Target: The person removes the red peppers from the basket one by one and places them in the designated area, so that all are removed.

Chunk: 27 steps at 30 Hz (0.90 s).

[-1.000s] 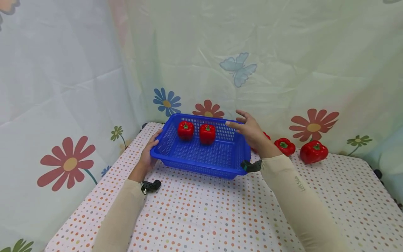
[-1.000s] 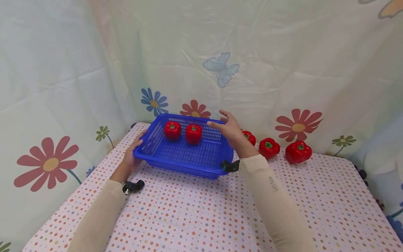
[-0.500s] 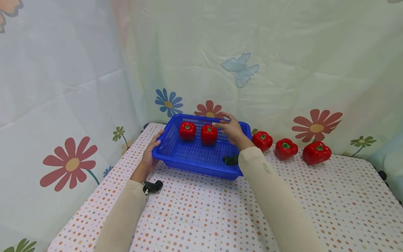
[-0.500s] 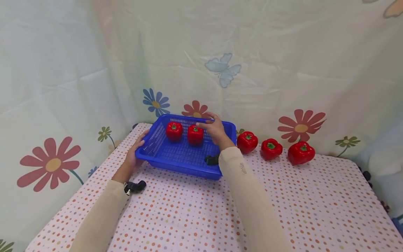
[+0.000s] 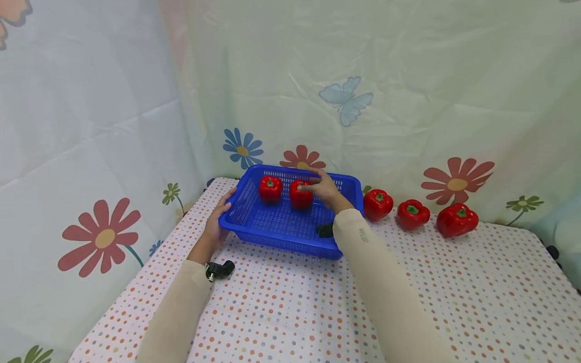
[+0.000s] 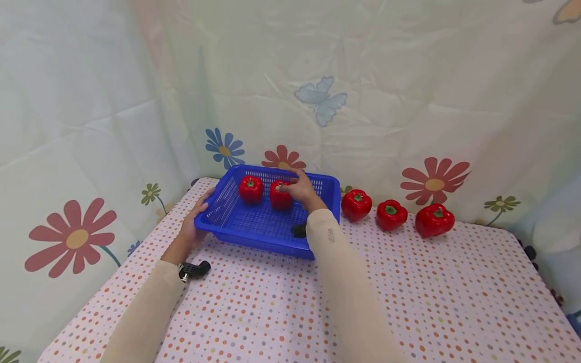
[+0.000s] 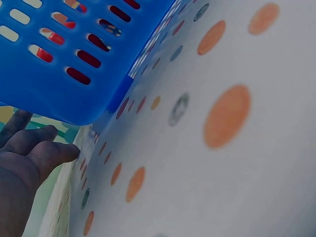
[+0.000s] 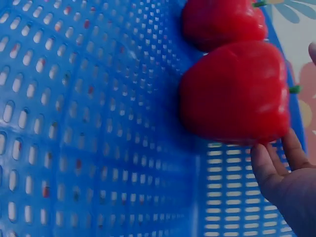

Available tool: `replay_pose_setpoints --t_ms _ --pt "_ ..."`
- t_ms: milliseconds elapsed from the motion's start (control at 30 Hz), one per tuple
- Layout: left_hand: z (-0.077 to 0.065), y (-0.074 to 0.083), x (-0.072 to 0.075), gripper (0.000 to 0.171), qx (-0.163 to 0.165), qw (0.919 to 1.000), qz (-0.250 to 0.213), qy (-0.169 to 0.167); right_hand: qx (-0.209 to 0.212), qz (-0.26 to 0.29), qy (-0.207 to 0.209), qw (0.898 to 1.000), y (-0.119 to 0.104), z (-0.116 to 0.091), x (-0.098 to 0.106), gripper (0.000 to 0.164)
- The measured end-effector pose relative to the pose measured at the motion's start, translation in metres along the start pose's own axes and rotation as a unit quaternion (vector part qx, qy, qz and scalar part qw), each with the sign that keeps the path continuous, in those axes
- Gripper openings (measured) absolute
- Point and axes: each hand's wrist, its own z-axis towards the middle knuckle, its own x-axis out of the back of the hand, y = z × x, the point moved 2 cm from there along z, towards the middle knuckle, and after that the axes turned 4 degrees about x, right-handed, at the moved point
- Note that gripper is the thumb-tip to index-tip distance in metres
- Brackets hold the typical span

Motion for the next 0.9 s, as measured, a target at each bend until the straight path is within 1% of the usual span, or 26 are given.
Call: replay_pose_setpoints --t_ms 100,200,367,467,700,900 --pt "0.001 -0.002 0.001 0.054 0.003 1.0 0.003 0.001 -0.024 -0.009 0.013 1.0 0.005 0.002 -0.004 0.075" --pt "0.001 -0.004 0.002 0.053 0.002 0.9999 0.01 0.006 -0.043 -0.03 0.023 0.998 0.01 0.004 -0.006 0.074" --pt "-0.001 -0.001 0.003 0.053 -0.001 0.9999 0.013 0.002 -0.065 -0.072 0.008 0.995 0.013 0.004 -0.008 0.078" --pt "0.0 0.001 0.003 0.053 0.0 0.9999 0.014 0.001 -0.078 -0.088 0.001 0.993 0.014 0.003 -0.008 0.08" --pt "0.001 0.0 0.002 0.053 0.002 0.9999 0.014 0.006 -0.071 -0.113 0.002 0.991 0.016 0.008 -0.008 0.079" --pt "0.0 0.001 0.002 0.053 0.0 0.9999 0.014 0.002 -0.061 -0.156 0.002 0.986 0.018 0.012 -0.008 0.075"
